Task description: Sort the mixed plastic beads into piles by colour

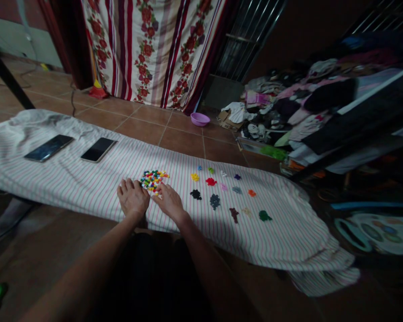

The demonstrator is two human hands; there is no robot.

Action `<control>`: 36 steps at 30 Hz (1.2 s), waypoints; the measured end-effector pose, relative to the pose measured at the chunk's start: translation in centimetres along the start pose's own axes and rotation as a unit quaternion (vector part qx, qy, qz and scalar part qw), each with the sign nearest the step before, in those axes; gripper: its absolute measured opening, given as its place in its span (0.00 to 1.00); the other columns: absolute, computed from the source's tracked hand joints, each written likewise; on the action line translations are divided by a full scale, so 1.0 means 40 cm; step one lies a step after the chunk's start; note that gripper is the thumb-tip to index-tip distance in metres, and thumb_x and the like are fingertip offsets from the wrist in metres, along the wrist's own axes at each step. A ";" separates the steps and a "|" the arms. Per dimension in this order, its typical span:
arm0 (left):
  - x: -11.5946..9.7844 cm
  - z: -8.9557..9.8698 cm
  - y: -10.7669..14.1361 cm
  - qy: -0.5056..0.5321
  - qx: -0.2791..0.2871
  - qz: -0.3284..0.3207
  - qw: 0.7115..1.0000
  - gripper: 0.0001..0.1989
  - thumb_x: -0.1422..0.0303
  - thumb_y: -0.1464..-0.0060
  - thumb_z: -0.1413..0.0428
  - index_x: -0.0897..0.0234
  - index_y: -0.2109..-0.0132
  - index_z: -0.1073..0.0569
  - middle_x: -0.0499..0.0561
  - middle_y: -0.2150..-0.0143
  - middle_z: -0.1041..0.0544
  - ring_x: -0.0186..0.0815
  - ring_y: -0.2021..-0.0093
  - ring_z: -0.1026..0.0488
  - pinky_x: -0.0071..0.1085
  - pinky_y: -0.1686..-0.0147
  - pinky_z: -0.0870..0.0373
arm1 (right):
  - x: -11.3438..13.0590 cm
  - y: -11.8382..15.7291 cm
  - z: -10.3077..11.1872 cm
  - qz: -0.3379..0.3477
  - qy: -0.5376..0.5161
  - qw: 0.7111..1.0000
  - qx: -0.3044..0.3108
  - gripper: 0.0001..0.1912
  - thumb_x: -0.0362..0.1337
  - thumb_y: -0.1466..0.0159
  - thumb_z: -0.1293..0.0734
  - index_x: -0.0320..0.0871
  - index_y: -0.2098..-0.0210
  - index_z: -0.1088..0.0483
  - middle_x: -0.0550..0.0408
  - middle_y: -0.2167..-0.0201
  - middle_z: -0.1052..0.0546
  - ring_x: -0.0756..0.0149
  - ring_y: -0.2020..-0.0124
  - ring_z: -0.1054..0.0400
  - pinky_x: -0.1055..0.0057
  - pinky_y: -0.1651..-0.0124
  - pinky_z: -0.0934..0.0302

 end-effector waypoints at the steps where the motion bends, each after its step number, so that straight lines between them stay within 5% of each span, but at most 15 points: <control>1: 0.000 0.000 0.000 -0.002 -0.001 0.000 1.000 0.17 0.66 0.45 0.57 0.70 0.57 0.28 0.65 0.47 0.30 0.52 0.40 0.39 0.46 0.42 0.45 | 0.003 0.006 -0.004 -0.003 0.015 1.000 -0.007 0.08 0.36 0.39 0.35 0.44 0.60 0.33 0.54 0.62 0.28 0.65 0.59 0.33 0.69 0.55 0.40; 15: 0.002 0.004 0.001 0.018 -0.002 0.005 1.000 0.17 0.66 0.46 0.57 0.70 0.57 0.28 0.65 0.48 0.29 0.52 0.40 0.39 0.47 0.43 0.44 | -0.019 0.035 -0.013 -0.007 -0.028 0.994 -0.103 0.16 0.30 0.39 0.41 0.46 0.53 0.31 0.54 0.59 0.26 0.66 0.60 0.32 0.70 0.54 0.38; 28: 0.000 0.004 0.001 0.028 0.010 0.011 1.000 0.18 0.66 0.46 0.57 0.70 0.56 0.28 0.66 0.48 0.30 0.52 0.39 0.41 0.48 0.42 0.46 | -0.070 0.034 0.010 -0.032 -0.149 0.970 -0.190 0.10 0.36 0.36 0.40 0.45 0.59 0.28 0.53 0.61 0.27 0.67 0.62 0.31 0.70 0.56 0.36; 36: -0.003 0.007 0.000 0.010 0.009 0.010 1.000 0.17 0.65 0.47 0.57 0.69 0.57 0.28 0.65 0.46 0.30 0.52 0.39 0.40 0.48 0.43 0.45 | -0.111 0.012 0.094 -0.044 -0.152 0.962 -0.222 0.11 0.40 0.35 0.40 0.45 0.62 0.27 0.53 0.64 0.25 0.67 0.62 0.31 0.70 0.56 0.37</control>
Point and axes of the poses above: each hand's wrist, its own y-axis away from the middle knuckle, its own z-axis out of the back of the hand, x = y × z, the point moved 7 cm from there along -y, towards the middle knuckle
